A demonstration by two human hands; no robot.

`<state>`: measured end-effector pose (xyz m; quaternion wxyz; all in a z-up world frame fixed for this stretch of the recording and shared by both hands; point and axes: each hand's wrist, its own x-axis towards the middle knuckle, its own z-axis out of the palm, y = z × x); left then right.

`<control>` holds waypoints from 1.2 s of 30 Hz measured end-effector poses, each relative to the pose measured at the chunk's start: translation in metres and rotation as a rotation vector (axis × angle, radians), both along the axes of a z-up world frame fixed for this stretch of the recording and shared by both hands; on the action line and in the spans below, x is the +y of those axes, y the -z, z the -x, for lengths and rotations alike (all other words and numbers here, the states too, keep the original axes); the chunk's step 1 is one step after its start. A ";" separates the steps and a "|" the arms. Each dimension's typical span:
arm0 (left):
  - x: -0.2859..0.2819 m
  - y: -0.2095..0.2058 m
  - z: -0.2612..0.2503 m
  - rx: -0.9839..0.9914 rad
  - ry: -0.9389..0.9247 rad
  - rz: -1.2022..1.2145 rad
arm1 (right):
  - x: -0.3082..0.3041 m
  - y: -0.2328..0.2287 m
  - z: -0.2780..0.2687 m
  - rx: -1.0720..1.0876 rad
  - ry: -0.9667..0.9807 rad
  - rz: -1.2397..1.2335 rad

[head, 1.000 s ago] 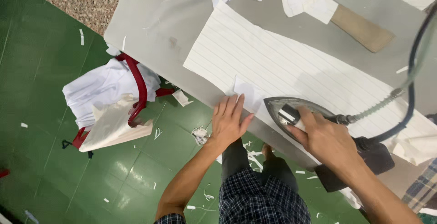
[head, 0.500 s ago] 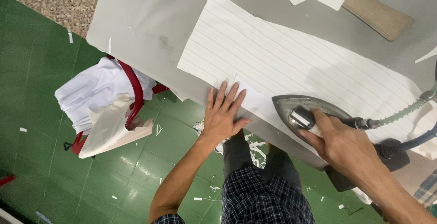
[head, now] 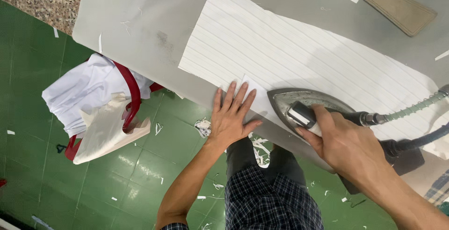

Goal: The person cuts a white fabric piece with scissors, then irons it on a table using a steam iron and a black pressing block. The person repeatedly folds and presses the fabric edges while ironing.

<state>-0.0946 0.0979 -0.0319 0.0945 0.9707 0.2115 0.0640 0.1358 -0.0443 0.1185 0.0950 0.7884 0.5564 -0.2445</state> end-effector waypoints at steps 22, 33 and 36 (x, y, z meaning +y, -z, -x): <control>0.002 -0.004 -0.001 -0.025 -0.010 -0.005 | 0.002 0.014 -0.002 0.000 -0.040 -0.054; 0.003 -0.005 -0.001 -0.043 -0.017 -0.006 | 0.019 0.024 0.006 -0.137 -0.201 -0.193; 0.003 -0.004 0.000 0.003 -0.053 0.055 | 0.028 0.024 0.007 -0.200 -0.259 -0.243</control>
